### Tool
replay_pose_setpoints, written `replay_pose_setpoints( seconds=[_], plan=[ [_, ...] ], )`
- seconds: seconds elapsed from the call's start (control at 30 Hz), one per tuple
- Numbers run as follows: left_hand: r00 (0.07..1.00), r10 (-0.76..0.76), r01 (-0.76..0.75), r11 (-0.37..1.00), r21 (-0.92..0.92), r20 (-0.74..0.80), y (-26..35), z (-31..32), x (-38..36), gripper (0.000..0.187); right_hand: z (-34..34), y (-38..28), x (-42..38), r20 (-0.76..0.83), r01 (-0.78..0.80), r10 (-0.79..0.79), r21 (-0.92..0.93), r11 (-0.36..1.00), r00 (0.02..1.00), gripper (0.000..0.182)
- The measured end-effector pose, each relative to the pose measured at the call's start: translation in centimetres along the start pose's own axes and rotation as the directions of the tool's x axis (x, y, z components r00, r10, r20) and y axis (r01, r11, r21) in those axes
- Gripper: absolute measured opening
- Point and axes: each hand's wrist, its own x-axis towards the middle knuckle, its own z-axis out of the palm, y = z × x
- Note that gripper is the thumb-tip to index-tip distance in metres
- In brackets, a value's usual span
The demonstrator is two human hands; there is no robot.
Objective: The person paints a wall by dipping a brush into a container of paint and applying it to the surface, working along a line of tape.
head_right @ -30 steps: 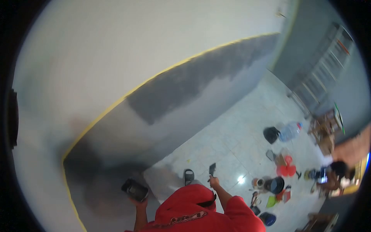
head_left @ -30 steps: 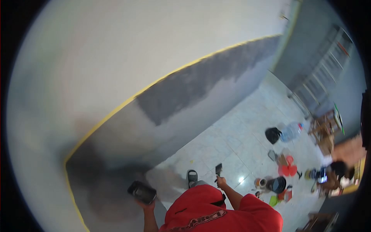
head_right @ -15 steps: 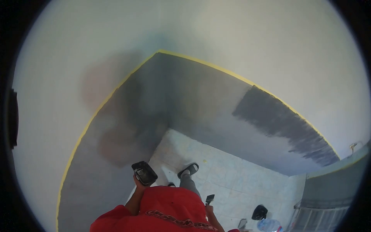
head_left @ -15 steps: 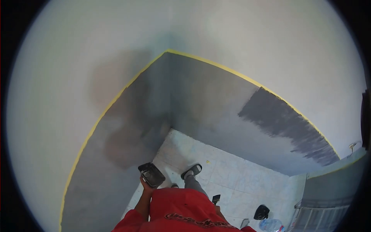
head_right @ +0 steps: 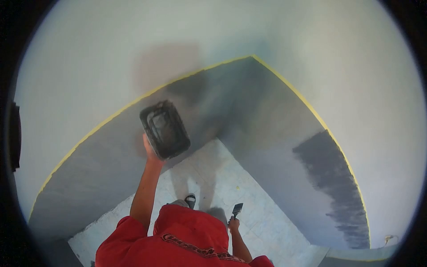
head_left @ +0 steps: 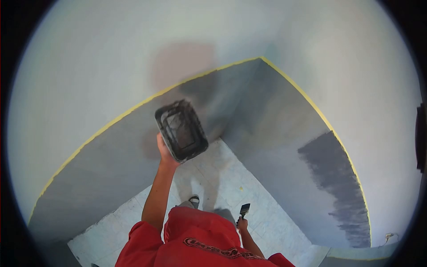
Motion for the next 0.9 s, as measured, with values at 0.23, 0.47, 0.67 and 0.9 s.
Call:
replay_pose_setpoints(
  seconds=[0.23,0.47,0.67,0.9],
  plan=[
    [0.94,0.138,-0.065,0.97,-0.236,0.312,3.1,14.2,3.6,0.069,-1.9,-2.0,-0.5,0.348,-0.172,0.115,0.138,0.975,0.931,0.033],
    [0.818,0.478,-0.521,0.852,0.059,0.32,1.7,19.4,-1.5,0.052,-6.4,6.3,-5.2,0.254,-0.143,0.082,0.232,0.962,0.964,0.036],
    [0.808,0.478,-0.531,0.844,0.073,0.346,0.8,17.8,-2.9,0.046,-9.6,22.4,-7.7,0.106,-0.318,0.303,0.428,0.846,0.947,0.041],
    [0.836,0.355,-0.356,0.931,-0.08,0.418,2.2,20.3,-2.4,0.047,-8.9,26.1,-14.1,-0.037,-0.397,0.469,0.477,0.784,0.882,0.042]
  ],
)
